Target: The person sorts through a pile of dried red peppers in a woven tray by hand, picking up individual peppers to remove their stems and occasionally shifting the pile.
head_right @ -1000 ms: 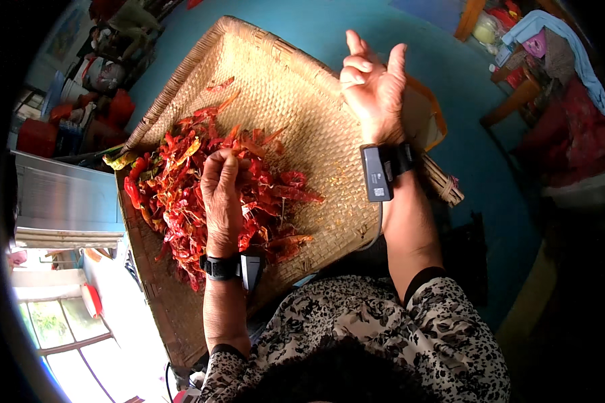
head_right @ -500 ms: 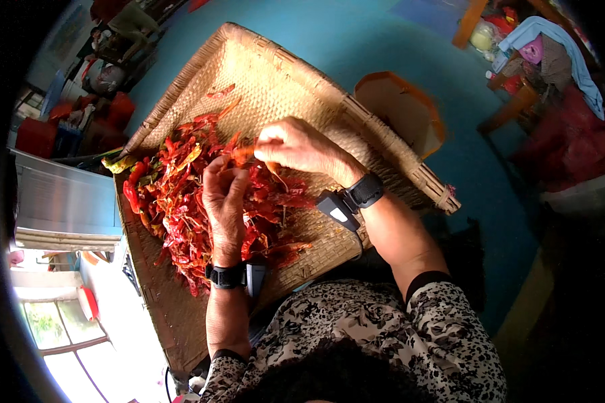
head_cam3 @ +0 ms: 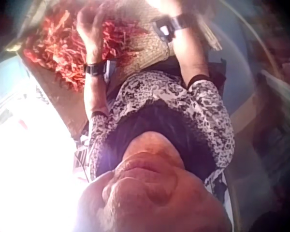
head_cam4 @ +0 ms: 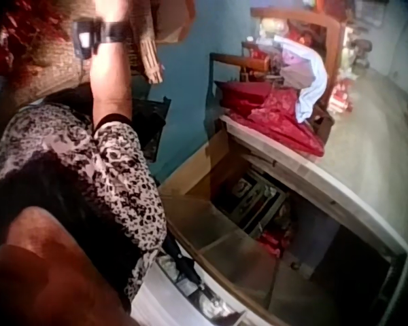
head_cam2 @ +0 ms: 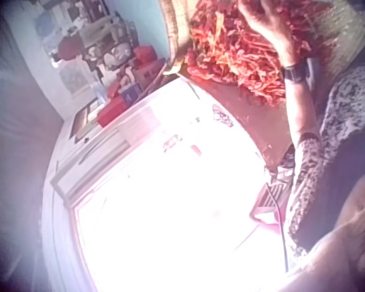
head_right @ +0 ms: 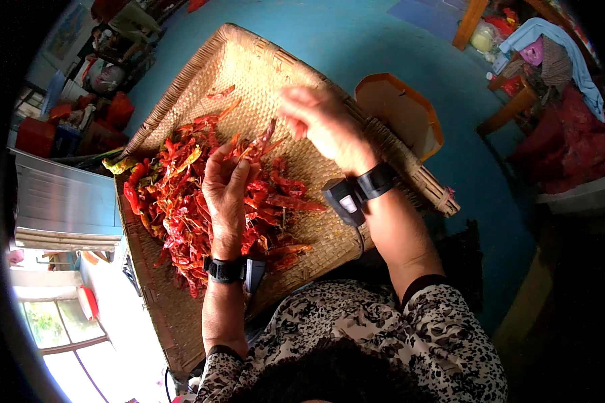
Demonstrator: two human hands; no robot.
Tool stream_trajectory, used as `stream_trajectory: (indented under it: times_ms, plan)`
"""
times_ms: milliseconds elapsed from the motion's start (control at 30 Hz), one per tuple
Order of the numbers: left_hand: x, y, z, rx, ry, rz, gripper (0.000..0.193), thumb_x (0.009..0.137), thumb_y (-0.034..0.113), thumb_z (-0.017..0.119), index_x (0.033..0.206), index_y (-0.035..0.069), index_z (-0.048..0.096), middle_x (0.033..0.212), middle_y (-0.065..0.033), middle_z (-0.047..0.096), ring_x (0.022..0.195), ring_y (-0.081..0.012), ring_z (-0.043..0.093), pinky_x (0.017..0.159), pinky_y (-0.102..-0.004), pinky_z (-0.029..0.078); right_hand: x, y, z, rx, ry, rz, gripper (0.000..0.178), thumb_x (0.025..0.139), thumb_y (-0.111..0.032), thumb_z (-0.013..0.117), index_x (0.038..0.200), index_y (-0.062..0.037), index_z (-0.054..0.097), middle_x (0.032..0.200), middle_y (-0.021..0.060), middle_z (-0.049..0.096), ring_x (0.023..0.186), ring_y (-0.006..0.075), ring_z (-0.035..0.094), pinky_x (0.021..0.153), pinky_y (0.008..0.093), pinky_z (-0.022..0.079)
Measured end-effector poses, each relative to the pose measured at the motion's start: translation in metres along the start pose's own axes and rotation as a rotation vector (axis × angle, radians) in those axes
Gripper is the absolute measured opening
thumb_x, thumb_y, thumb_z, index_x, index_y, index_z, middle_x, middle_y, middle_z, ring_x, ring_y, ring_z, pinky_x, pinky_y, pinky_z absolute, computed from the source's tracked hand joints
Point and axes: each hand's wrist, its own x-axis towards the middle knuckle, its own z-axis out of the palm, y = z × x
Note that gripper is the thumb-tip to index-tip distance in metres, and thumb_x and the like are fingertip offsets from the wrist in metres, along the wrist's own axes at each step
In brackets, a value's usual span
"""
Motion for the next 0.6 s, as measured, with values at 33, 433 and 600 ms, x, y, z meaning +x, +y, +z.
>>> stream_trajectory:
  times_ms: [33,433,600]
  plan:
    - [0.002,-0.001,0.002,0.003,0.001,0.001,0.034,0.088,-0.002,0.057,0.121,0.003,0.05,0.09,-0.004,0.061,0.079,-0.0127,0.063,0.075,-0.026,0.054,-0.005,-0.001,0.009,-0.302,-0.052,0.045,0.049,0.084,-0.04,0.066,0.116,-0.0037,0.058,0.08,0.0029,0.061,0.066,0.0063,0.054,0.055,0.022,0.049]
    - [0.011,0.002,0.001,-0.045,0.14,-0.176,0.017,0.089,0.005,0.058,0.104,0.004,0.052,0.088,-0.0041,0.06,0.075,-0.0139,0.061,0.071,-0.028,0.051,-0.005,0.018,0.023,-0.604,-0.306,0.04,0.014,0.083,-0.015,0.063,0.087,-0.0019,0.061,0.081,0.005,0.063,0.07,0.0089,0.057,0.061,0.0246,0.051]
    - [0.026,0.001,-0.01,0.457,-0.016,0.005,0.014,0.09,0.009,0.057,0.101,0.001,0.054,0.089,-0.0092,0.064,0.073,-0.0149,0.062,0.068,-0.0265,0.051,0.001,0.026,0.012,-0.391,-0.066,0.035,0.023,0.092,-0.024,0.057,0.088,-0.0022,0.063,0.081,0.0074,0.064,0.064,0.0086,0.059,0.053,0.0216,0.053]
